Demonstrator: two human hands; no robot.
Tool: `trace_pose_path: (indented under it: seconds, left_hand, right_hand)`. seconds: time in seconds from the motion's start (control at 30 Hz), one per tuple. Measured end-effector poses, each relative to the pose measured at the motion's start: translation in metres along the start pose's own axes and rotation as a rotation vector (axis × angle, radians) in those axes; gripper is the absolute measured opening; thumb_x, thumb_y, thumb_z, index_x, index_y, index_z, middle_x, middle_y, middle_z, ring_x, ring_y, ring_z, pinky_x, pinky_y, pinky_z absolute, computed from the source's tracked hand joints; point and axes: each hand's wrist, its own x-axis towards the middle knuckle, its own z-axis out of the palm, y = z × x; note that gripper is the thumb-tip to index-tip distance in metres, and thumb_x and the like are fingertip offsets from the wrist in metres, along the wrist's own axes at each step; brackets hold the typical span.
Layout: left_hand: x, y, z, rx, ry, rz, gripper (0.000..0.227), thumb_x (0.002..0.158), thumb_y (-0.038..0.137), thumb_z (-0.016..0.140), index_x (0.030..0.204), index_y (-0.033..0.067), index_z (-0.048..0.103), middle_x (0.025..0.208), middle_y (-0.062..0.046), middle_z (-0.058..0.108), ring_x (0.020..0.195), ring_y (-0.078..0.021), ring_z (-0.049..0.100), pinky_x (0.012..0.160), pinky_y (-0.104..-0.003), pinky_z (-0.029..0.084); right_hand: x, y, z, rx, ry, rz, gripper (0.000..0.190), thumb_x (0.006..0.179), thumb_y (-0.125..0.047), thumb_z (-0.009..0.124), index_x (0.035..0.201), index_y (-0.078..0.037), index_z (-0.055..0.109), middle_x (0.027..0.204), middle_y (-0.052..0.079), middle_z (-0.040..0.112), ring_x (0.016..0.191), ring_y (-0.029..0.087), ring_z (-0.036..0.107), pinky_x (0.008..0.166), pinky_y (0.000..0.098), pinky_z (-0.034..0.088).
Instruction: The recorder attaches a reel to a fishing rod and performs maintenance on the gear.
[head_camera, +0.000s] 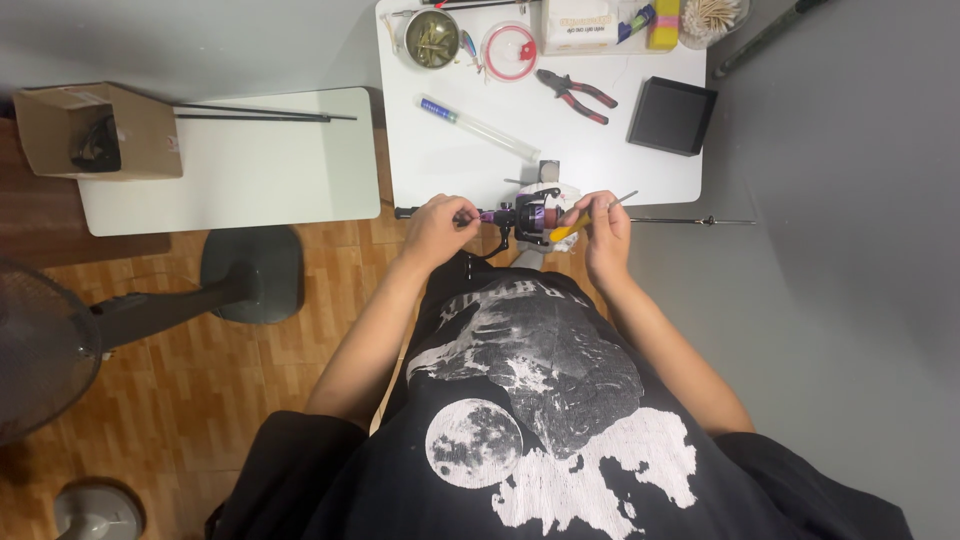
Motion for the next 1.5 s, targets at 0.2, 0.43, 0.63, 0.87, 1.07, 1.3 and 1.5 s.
trace_pose_path:
  seconds: [0.2,0.43,0.63,0.87,1.07,1.3,1.5]
  left_hand:
    - [0.002,-0.015,0.012,0.062,-0.016,0.062,0.003,0.088,0.017,0.075,0.090,0.0151,0.073,0.083,0.002,0.075,0.084,-0.0147,0.069,0.075,-0.032,0.053]
    - [0.001,-0.012,0.006,0.152,-0.022,0.198,0.004,0.092,0.016,0.074,0.089,0.0136,0.072,0.082,0.001,0.074,0.081,-0.0170,0.065,0.073,-0.034,0.051]
    - [0.000,-0.005,0.000,0.103,0.082,0.286,0.004,0.087,0.013,0.075,0.089,0.0113,0.071,0.083,0.000,0.071,0.082,-0.0197,0.065,0.070,-0.034,0.051]
    - [0.001,0.000,0.000,0.119,0.111,0.302,0.007,0.083,0.011,0.075,0.088,0.0105,0.070,0.081,-0.002,0.069,0.081,-0.0230,0.064,0.070,-0.037,0.051]
    - [-0.001,-0.005,0.007,0.123,0.111,0.203,0.007,0.085,0.011,0.072,0.086,0.0089,0.066,0.080,-0.003,0.067,0.080,-0.0231,0.063,0.069,-0.038,0.050]
    - [0.000,0.028,0.009,-0.124,0.136,0.166,0.004,0.094,0.010,0.070,0.090,0.0098,0.069,0.092,-0.003,0.070,0.083,-0.0167,0.069,0.073,-0.031,0.056]
    - [0.006,0.088,0.008,-0.279,0.084,0.329,0.008,0.085,0.007,0.077,0.092,0.0085,0.074,0.093,-0.003,0.071,0.082,-0.0161,0.069,0.070,-0.029,0.057]
  right_hand:
    - [-0.003,0.000,0.001,0.007,-0.013,-0.010,0.033,0.116,-0.033,0.040,0.105,-0.005,0.055,0.087,0.008,0.064,0.087,0.019,0.066,0.086,0.0348,0.056]
    - [-0.009,0.004,-0.004,0.002,-0.028,-0.024,0.034,0.116,-0.032,0.040,0.105,-0.004,0.055,0.087,0.009,0.065,0.088,0.019,0.066,0.087,0.0349,0.055]
    - [-0.013,0.002,-0.004,-0.008,-0.038,-0.015,0.034,0.116,-0.032,0.039,0.105,-0.004,0.055,0.088,0.008,0.065,0.089,0.019,0.066,0.088,0.0348,0.055]
    - [-0.015,0.003,-0.005,-0.033,-0.039,-0.004,0.035,0.116,-0.033,0.040,0.105,-0.004,0.056,0.088,0.008,0.065,0.088,0.018,0.066,0.088,0.0344,0.055]
    - [-0.017,0.005,-0.009,-0.035,-0.042,0.004,0.035,0.115,-0.034,0.041,0.105,-0.005,0.056,0.088,0.007,0.065,0.087,0.018,0.066,0.086,0.0339,0.055]
    - [-0.017,-0.005,-0.008,-0.242,0.006,0.013,0.019,0.107,-0.020,0.059,0.100,-0.003,0.065,0.093,0.002,0.069,0.073,0.008,0.055,0.066,0.0249,0.047]
    - [-0.012,-0.047,0.018,-0.397,-0.228,0.010,0.019,0.095,-0.007,0.072,0.113,-0.002,0.072,0.102,-0.001,0.074,0.080,0.003,0.061,0.072,0.0200,0.051]
